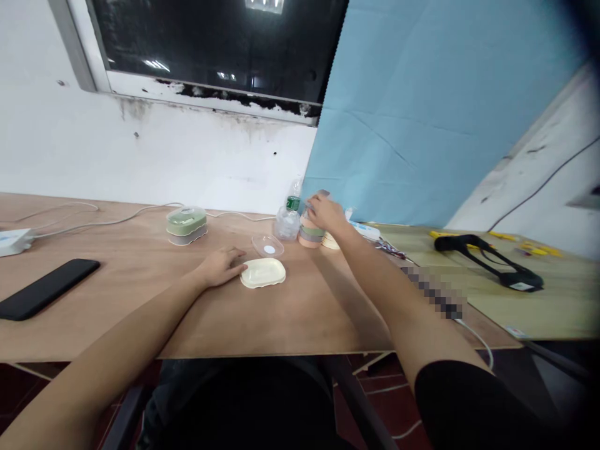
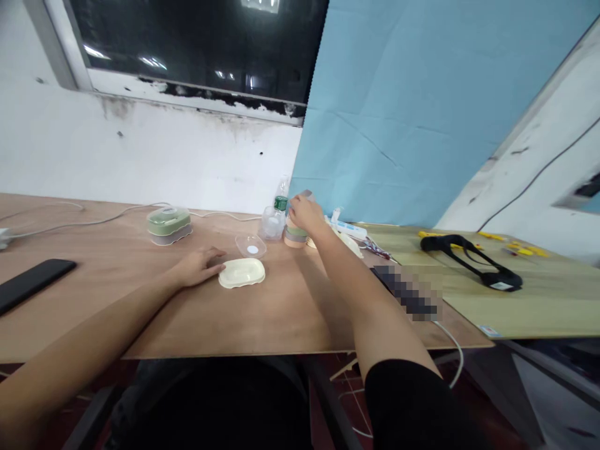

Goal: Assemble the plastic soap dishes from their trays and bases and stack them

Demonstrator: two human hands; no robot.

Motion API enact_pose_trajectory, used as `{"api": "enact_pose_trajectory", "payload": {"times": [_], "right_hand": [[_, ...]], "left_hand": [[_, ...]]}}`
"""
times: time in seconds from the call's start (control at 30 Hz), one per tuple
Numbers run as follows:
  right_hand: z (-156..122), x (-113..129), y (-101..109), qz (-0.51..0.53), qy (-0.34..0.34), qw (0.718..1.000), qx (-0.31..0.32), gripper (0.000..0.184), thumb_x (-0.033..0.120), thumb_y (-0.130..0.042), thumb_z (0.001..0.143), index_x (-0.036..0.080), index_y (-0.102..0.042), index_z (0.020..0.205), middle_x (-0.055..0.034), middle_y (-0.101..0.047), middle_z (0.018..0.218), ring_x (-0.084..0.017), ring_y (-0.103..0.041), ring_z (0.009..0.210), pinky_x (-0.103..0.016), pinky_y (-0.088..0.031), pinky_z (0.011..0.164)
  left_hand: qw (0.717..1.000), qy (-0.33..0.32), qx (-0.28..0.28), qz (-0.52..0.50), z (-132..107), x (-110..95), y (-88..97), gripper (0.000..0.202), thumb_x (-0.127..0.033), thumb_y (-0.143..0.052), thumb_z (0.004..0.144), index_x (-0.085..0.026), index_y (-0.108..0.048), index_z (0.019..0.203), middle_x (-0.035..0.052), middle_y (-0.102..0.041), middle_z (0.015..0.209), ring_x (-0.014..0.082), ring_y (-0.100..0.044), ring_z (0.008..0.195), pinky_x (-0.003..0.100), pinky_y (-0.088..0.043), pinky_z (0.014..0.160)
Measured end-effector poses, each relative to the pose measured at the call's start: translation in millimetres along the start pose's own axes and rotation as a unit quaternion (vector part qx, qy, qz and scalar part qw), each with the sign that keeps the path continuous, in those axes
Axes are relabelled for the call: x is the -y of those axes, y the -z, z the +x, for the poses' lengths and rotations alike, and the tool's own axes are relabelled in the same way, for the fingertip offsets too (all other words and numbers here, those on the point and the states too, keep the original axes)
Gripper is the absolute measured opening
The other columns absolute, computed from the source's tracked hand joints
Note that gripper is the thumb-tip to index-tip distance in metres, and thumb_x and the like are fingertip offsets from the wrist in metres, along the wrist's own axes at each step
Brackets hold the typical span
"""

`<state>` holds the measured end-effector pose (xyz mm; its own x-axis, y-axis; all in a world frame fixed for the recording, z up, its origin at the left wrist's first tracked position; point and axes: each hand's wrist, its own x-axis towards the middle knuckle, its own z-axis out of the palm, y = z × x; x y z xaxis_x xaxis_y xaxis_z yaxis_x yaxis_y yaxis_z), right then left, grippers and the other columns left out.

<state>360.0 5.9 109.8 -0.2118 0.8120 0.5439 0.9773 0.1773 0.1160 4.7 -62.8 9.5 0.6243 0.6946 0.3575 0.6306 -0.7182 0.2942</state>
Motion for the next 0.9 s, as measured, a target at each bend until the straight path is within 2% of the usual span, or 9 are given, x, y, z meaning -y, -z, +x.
{"api": "enact_pose_trajectory", "payload": {"times": [0.1, 0.2, 0.3, 0.4, 0.47, 0.53, 0.67, 0.73, 0.9], "right_hand": [[10, -8, 7, -0.065, -0.024, 0.995, 0.074, 0.033, 0.028, -0.042, 0.091, 0.011, -0.064, 0.109, -0.0191, -0.059, 0.113, -0.03, -0.059, 0.1, -0.04, -0.046, 0.082], [15, -8, 6, -0.061, -0.04, 0.995, 0.073, 0.03, 0.024, -0.042, 0.091, 0.013, -0.067, 0.101, -0.018, -0.06, 0.108, -0.027, -0.058, 0.1, -0.035, -0.045, 0.081], [18, -6, 6, -0.013, -0.055, 0.998, 0.006, 0.028, 0.024, -0.043, 0.091, 0.016, -0.068, 0.099, -0.0146, -0.059, 0.108, -0.025, -0.058, 0.098, -0.034, -0.044, 0.08], [11, 6, 11, 0.07, -0.057, 0.989, -0.12, 0.026, 0.027, -0.046, 0.09, 0.018, -0.067, 0.102, -0.0116, -0.057, 0.108, -0.024, -0.057, 0.096, -0.034, -0.044, 0.08], [-3, 21, 14, 0.137, -0.052, 0.968, -0.204, 0.025, 0.03, -0.051, 0.087, 0.017, -0.065, 0.103, -0.01, -0.056, 0.106, -0.021, -0.057, 0.09, -0.034, -0.045, 0.079], [-25, 40, 13, 0.206, -0.038, 0.946, -0.248, 0.024, 0.033, -0.058, 0.084, 0.017, -0.064, 0.101, -0.0081, -0.054, 0.101, -0.018, -0.056, 0.081, -0.032, -0.047, 0.075], [-82, 75, -8, 0.297, -0.012, 0.917, -0.267, 0.023, 0.034, -0.064, 0.08, 0.019, -0.06, 0.096, -0.0046, -0.054, 0.09, -0.016, -0.053, 0.071, -0.029, -0.047, 0.062], [-104, 85, -21, 0.321, 0.011, 0.909, -0.264, 0.027, 0.033, -0.068, 0.077, 0.02, -0.058, 0.098, -0.0036, -0.055, 0.086, -0.017, -0.053, 0.072, -0.03, -0.047, 0.063], [-117, 98, -31, 0.347, 0.084, 0.912, -0.201, 0.024, 0.035, -0.062, 0.084, 0.021, -0.057, 0.103, -0.0057, -0.059, 0.09, -0.017, -0.056, 0.076, -0.032, -0.049, 0.07]], "left_hand": [[1.0, 0.003, 0.004, -0.003, 0, -1, 0.1, 0.053, -0.053, -0.043, 0.089, -0.015, -0.057, 0.123, 0.0124, -0.061, 0.118, 0.0268, -0.06, 0.103, 0.04, -0.046, 0.091], [1.0, 0.006, 0.01, -0.001, 0, -1, -0.1, 0.053, -0.054, -0.042, 0.089, -0.017, -0.057, 0.123, 0.0119, -0.062, 0.117, 0.0269, -0.06, 0.103, 0.04, -0.046, 0.092], [1.0, 0.011, 0.014, -0.004, 0, 0, -0.1, 0.055, -0.055, -0.04, 0.089, -0.016, -0.057, 0.123, 0.0123, -0.062, 0.117, 0.0268, -0.06, 0.102, 0.04, -0.046, 0.091], [0.999, 0.024, 0.017, -0.017, 0, 1, -0.7, 0.061, -0.058, -0.039, 0.088, -0.014, -0.054, 0.127, 0.0138, -0.062, 0.12, 0.0276, -0.06, 0.105, 0.04, -0.045, 0.093], [0.999, 0.033, 0.02, -0.033, 0, 0, -2.5, 0.067, -0.061, -0.041, 0.087, -0.013, -0.049, 0.132, 0.0142, -0.061, 0.122, 0.0284, -0.059, 0.109, 0.04, -0.044, 0.094], [0.998, 0.034, 0.022, -0.05, -1, -3, -5.7, 0.073, -0.063, -0.044, 0.084, -0.013, -0.042, 0.138, 0.014, -0.06, 0.125, 0.0288, -0.058, 0.111, 0.04, -0.044, 0.095], [0.998, 0.018, 0.007, -0.059, -2, -12, -15.8, 0.075, -0.055, -0.05, 0.084, -0.015, -0.029, 0.145, 0.0132, -0.06, 0.126, 0.0293, -0.059, 0.11, 0.041, -0.045, 0.093], [0.999, 0.006, -0.003, -0.046, -1, -14, -20.7, 0.07, -0.048, -0.049, 0.086, -0.015, -0.029, 0.144, 0.0134, -0.06, 0.126, 0.0295, -0.058, 0.111, 0.042, -0.044, 0.094], [1.0, 0.021, -0.014, -0.002, 2, -11, -22.4, 0.06, -0.037, -0.044, 0.088, -0.015, -0.031, 0.143, 0.0137, -0.061, 0.124, 0.0302, -0.057, 0.113, 0.047, -0.041, 0.097]]}}
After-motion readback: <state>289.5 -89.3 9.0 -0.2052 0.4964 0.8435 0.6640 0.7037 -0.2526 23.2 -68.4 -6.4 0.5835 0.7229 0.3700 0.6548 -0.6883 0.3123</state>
